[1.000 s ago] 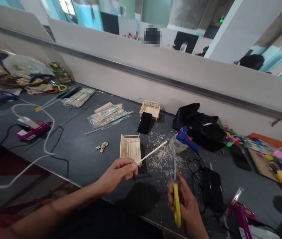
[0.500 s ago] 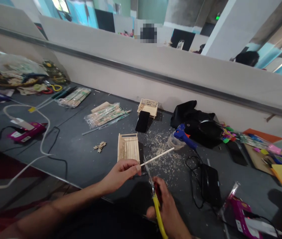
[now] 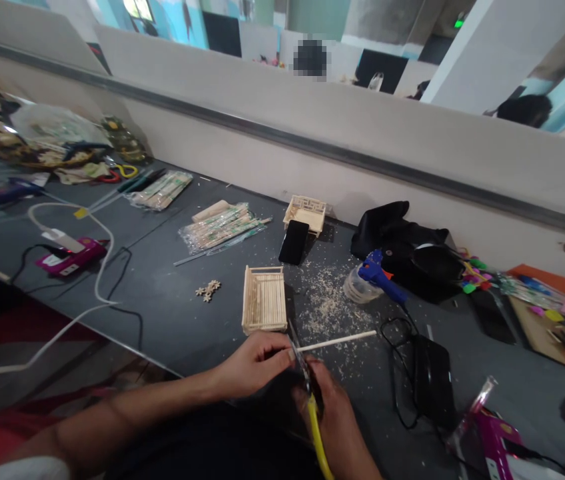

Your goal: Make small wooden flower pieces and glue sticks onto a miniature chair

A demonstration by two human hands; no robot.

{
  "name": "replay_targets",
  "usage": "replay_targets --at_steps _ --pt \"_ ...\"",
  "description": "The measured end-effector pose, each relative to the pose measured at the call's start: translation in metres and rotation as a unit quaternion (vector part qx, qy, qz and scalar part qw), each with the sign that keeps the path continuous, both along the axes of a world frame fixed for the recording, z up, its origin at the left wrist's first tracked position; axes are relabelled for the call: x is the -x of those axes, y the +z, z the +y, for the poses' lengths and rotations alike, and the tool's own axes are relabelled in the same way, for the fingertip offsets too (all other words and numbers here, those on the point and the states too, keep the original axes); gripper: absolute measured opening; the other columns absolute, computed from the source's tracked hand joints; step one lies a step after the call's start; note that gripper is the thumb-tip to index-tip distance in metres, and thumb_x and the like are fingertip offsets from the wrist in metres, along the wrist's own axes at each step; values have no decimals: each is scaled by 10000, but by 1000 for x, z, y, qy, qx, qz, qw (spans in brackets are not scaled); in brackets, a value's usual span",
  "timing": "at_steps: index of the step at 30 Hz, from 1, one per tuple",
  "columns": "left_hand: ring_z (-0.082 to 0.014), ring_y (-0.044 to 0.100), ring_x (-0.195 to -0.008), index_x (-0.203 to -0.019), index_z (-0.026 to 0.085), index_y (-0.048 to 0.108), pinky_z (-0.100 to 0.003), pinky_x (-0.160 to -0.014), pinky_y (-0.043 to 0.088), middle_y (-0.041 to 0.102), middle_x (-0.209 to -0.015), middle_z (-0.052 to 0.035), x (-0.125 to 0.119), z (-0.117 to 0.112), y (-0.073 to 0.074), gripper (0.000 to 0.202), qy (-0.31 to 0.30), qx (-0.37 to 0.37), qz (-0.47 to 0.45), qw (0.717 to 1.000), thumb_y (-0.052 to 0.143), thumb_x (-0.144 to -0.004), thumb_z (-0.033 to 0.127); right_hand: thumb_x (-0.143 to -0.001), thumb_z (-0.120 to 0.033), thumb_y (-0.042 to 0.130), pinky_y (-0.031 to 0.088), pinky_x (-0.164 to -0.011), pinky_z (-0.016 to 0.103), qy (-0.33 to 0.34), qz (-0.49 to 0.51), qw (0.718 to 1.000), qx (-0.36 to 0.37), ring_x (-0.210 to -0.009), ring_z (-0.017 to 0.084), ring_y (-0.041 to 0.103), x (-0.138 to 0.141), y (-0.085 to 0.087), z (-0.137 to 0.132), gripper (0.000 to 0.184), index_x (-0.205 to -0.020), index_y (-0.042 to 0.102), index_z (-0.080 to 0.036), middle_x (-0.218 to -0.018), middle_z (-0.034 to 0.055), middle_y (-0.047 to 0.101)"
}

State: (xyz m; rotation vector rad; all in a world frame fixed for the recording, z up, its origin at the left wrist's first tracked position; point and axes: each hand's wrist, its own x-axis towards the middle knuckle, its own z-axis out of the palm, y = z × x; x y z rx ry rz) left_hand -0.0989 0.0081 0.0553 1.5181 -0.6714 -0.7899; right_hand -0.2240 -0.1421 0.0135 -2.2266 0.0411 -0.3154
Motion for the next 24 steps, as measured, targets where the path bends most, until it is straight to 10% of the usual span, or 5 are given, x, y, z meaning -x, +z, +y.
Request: replay_targets --at_steps 14,24 --pt "-90 395 -560 -608 152 507 -198 -501 305 419 -567 40 0 2 5 332 -48 -16 -79 996 450 -895 310 -888 -300 446 580 -653 231 10 60 998 19 -721 198 731 7 -16 2 386 -1193 631 -150 -901 103 774" --pt "-153 564 -657 -828 194 530 -253 -600 410 618 -738 -33 3 3 -13 195 11 -58 -379 923 391 -961 228 -805 -223 496 572 -654 231 -50 94 994 13 -761 195 706 3 -11 9 407 -1182 638 -164 -783 56 751"
